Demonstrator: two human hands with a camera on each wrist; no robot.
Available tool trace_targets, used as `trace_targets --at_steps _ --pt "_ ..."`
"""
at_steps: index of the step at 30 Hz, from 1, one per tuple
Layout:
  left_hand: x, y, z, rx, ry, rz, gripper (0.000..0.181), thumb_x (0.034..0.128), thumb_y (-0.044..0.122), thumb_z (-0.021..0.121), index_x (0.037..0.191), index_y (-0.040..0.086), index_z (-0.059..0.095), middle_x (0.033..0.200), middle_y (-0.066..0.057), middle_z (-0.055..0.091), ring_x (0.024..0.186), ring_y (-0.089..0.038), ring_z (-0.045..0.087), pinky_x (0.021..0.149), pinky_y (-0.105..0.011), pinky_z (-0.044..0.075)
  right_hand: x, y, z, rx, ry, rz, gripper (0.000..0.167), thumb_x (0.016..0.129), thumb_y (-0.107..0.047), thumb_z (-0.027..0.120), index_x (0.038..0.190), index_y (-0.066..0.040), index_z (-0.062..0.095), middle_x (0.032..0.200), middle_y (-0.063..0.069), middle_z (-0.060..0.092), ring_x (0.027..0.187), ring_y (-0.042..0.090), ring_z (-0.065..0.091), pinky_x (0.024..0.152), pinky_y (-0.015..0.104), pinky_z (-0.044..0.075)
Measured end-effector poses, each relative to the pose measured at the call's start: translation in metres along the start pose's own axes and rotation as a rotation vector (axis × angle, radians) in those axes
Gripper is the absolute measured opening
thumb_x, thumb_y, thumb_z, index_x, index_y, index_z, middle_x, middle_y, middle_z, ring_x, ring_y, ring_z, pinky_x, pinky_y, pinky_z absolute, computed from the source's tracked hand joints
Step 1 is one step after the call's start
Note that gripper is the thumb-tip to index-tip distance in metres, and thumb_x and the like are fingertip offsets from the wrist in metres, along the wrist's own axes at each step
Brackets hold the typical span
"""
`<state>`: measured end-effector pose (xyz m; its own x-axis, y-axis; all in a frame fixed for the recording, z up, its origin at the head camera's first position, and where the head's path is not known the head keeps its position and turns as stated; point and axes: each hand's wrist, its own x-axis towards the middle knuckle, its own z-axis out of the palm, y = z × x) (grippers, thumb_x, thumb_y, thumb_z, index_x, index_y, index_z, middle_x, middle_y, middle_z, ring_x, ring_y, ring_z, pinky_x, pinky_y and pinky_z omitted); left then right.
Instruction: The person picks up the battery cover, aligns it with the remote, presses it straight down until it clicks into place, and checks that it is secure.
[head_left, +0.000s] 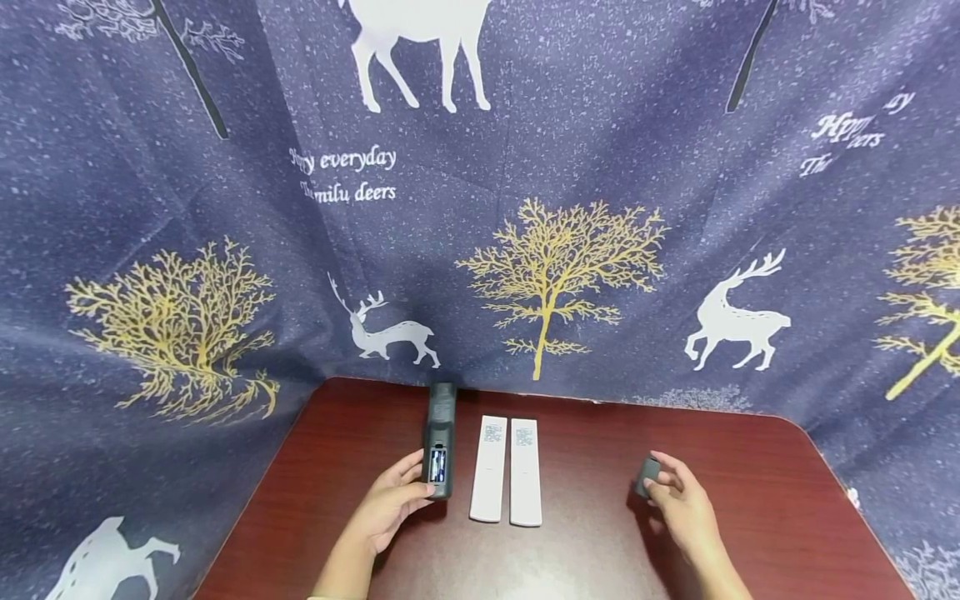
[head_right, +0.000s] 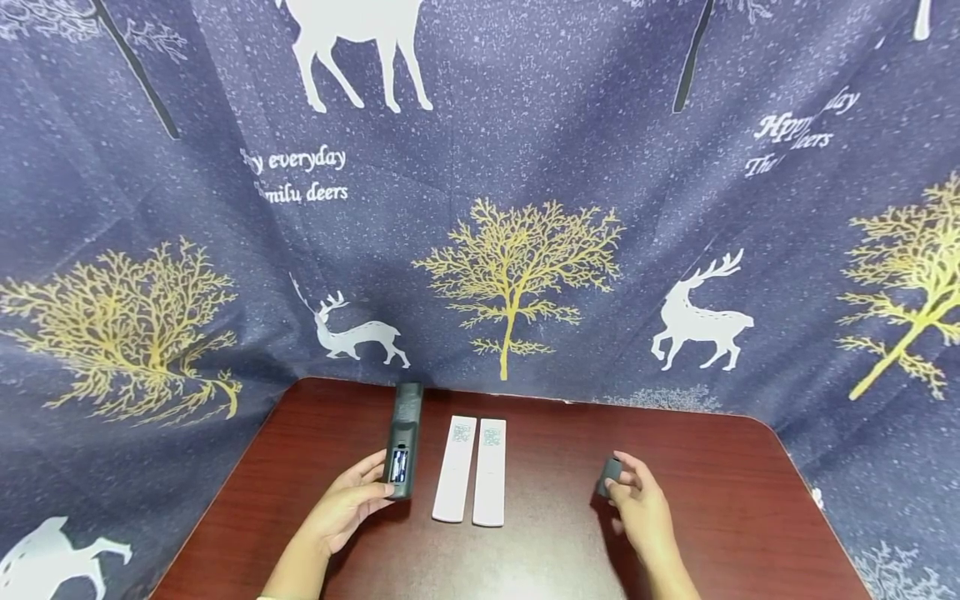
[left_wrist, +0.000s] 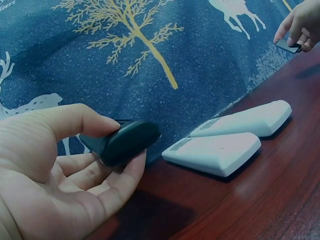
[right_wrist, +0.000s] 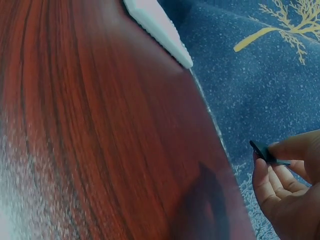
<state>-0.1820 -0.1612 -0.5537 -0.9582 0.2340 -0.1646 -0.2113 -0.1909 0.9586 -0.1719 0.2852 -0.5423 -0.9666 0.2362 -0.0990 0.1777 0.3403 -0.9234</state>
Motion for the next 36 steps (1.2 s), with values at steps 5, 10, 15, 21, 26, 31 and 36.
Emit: trace_targets --at_steps 5,10,15,21,26,31,36 --pt "0.002 0.0 0.005 -0.012 -0.016 0.008 0.079 0.0856 -0.003 0.061 0.156 -0.007 0.024 0.143 -0.029 0.05 0.105 -0.018 0.068 0.092 -0.032 0.056 0.0 -0.004 0.004 0.008 -0.009 -0.037 0.051 0.099 -0.007 0.059 0.148 -0.01 0.045 0.121 0.023 0.066 0.086 -0.002 0.067 0.077 0.02 0.057" --pt "0.003 0.002 0.011 -0.022 -0.014 -0.001 0.081 0.0833 -0.004 0.059 0.156 -0.006 0.023 0.143 -0.029 0.049 0.104 -0.017 0.067 0.092 -0.032 0.054 0.0 -0.008 0.009 0.029 -0.019 -0.057 0.05 0.099 -0.005 0.059 0.147 -0.009 0.046 0.12 0.024 0.067 0.088 -0.001 0.067 0.077 0.021 0.058" --pt "0.004 0.001 0.018 -0.025 -0.029 -0.008 0.081 0.0831 -0.005 0.057 0.156 -0.005 0.023 0.14 -0.025 0.053 0.103 -0.017 0.067 0.092 -0.032 0.054 0.0 -0.011 0.015 0.04 -0.023 -0.091 0.049 0.098 -0.003 0.06 0.145 -0.007 0.048 0.117 0.025 0.067 0.088 -0.002 0.067 0.076 0.021 0.058" --pt "0.006 -0.001 0.024 -0.023 -0.062 0.001 0.08 0.0824 -0.007 0.055 0.156 -0.006 0.023 0.132 -0.016 0.059 0.101 -0.017 0.068 0.091 -0.032 0.055 0.0 -0.013 0.021 0.04 -0.042 -0.081 0.049 0.098 -0.005 0.061 0.145 -0.009 0.048 0.115 0.023 0.068 0.087 0.0 0.068 0.077 0.021 0.057" --pt "0.007 -0.003 0.029 -0.022 -0.066 0.007 0.081 0.0809 -0.007 0.055 0.156 -0.006 0.025 0.133 -0.019 0.058 0.1 -0.017 0.067 0.09 -0.032 0.054 -0.002 -0.014 0.026 0.033 -0.046 -0.085 0.048 0.098 -0.006 0.062 0.144 -0.01 0.049 0.114 0.021 0.069 0.087 0.001 0.068 0.076 0.021 0.056" --pt "0.009 -0.006 0.033 -0.032 -0.1 0.03 0.079 0.0812 -0.005 0.055 0.155 -0.007 0.026 0.129 -0.015 0.06 0.1 -0.016 0.068 0.089 -0.032 0.056 -0.003 -0.015 0.03 0.039 -0.058 -0.08 0.048 0.097 -0.008 0.063 0.143 -0.01 0.05 0.113 0.02 0.069 0.087 0.0 0.067 0.075 0.023 0.057" --pt "0.013 -0.007 0.039 -0.028 -0.117 0.022 0.078 0.0809 -0.005 0.055 0.154 -0.005 0.028 0.128 -0.012 0.061 0.101 -0.017 0.068 0.09 -0.034 0.056 -0.003 -0.013 0.034 0.046 -0.077 -0.083 0.049 0.097 -0.008 0.064 0.143 -0.01 0.05 0.112 0.018 0.07 0.086 0.003 0.067 0.074 0.026 0.058"
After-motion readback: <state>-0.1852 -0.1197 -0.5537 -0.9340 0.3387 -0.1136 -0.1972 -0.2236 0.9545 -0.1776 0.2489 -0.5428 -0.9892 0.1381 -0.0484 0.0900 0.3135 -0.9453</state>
